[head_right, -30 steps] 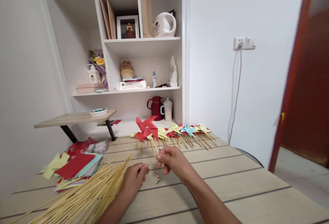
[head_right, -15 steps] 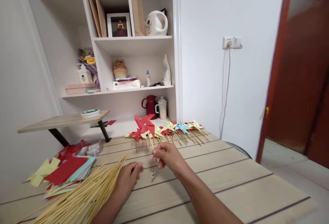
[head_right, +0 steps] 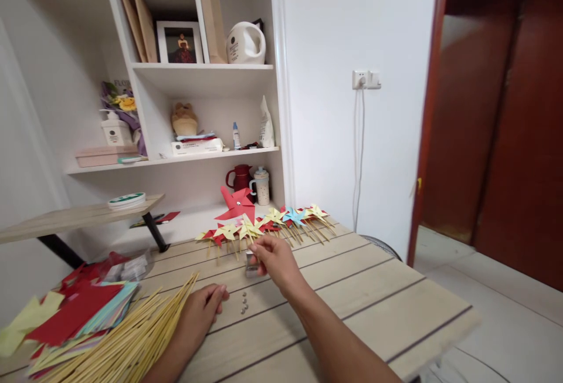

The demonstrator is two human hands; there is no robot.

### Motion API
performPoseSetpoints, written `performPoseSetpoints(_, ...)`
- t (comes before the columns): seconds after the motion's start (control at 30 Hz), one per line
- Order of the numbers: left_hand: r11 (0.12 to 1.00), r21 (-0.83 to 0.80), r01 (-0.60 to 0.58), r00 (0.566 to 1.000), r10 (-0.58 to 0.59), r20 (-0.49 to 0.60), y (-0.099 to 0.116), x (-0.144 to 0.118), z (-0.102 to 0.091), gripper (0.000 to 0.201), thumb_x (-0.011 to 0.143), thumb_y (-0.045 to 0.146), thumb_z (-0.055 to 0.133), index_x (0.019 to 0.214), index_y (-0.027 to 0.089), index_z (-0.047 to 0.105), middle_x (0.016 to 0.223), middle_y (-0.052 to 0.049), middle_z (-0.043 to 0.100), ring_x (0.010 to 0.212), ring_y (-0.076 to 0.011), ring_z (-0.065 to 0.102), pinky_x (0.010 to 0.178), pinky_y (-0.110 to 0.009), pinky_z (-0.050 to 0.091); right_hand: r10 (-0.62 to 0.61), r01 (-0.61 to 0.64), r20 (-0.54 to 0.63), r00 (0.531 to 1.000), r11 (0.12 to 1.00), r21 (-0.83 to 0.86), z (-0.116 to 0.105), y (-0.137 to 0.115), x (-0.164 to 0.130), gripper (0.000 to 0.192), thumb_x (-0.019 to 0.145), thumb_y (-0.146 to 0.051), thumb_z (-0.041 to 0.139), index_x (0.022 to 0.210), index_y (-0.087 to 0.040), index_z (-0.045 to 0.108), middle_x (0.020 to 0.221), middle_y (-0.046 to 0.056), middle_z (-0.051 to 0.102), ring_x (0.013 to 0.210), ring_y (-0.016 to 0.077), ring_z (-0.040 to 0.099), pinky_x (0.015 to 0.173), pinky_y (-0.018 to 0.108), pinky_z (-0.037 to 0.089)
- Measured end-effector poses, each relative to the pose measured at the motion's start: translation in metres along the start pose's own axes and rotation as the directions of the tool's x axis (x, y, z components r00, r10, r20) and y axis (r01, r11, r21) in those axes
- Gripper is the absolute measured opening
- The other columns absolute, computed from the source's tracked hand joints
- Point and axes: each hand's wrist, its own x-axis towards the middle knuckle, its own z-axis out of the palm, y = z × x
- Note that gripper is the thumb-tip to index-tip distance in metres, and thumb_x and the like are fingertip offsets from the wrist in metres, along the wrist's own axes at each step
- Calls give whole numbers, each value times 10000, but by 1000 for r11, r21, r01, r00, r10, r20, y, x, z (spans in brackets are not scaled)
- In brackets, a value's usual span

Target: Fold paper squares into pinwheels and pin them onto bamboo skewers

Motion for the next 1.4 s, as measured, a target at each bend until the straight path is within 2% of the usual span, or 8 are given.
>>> performPoseSetpoints(0.2,1000,-5,-16,1000,16,1,2,1,-1,479,853,533,404,776,169,706,576,-26,577,499,-181,518,496,-277,353,-102,112,-135,986,991,72,-21,-7,7,351,697,-489,705,861,-188,631,677,-5,662,463,102,530,474,251,426)
performPoseSetpoints(0.33,1000,-18,-6,1000,6,6,1,3,-1,465,840,525,405,761,172,697,559,-12,558,482,-168,496,493,-272,342,-104,129,-228,968,986,101,-37,-6,13,432,671,-464,736,986,-184,642,750,20,694,527,119,559,540,281,467)
performPoseSetpoints(0.5,998,-64,-3,1000,5,21,0,4,0,456,834,526,417,748,167,685,566,-4,560,483,-155,486,510,-274,348,-70,94,-215,974,990,105,-43,0,16,493,658,-427,753,1062,-185,605,741,16,703,529,132,589,533,286,486)
performPoseSetpoints(0.73,984,-177,31,999,-27,28,2,4,-1,439,827,525,454,728,155,669,552,14,535,456,-125,444,499,-265,330,2,7,-179,984,999,53,-35,4,14,305,656,-396,767,795,-202,577,751,56,734,552,157,647,543,297,539)
performPoseSetpoints(0.9,973,-230,35,999,-33,14,0,5,-1,444,827,523,458,737,145,672,556,8,557,457,-118,437,507,-265,336,82,-78,-112,990,996,42,-18,11,22,270,654,-341,764,760,-204,557,715,48,723,513,150,638,499,285,538)
performPoseSetpoints(1.07,959,-280,46,999,-47,4,-4,5,0,436,828,523,454,736,149,657,551,18,546,455,-112,426,509,-261,335,130,-136,-88,988,989,-62,14,19,48,198,715,-247,698,814,-217,529,632,-2,681,438,129,608,414,239,488)
performPoseSetpoints(1.27,946,-321,47,999,-50,-2,-10,7,3,445,843,534,438,742,153,645,557,18,543,459,-108,430,509,-255,339,156,-168,-66,986,956,-239,61,26,76,188,760,-186,668,819,-225,494,574,-22,646,412,136,608,382,218,445)
performPoseSetpoints(1.4,944,-327,41,999,-44,-3,-15,8,5,436,854,522,439,738,157,646,555,14,546,458,-112,439,500,-254,332,145,-149,-42,989,901,-408,83,29,83,159,766,-135,648,812,-219,522,573,-9,663,409,148,624,385,219,436)
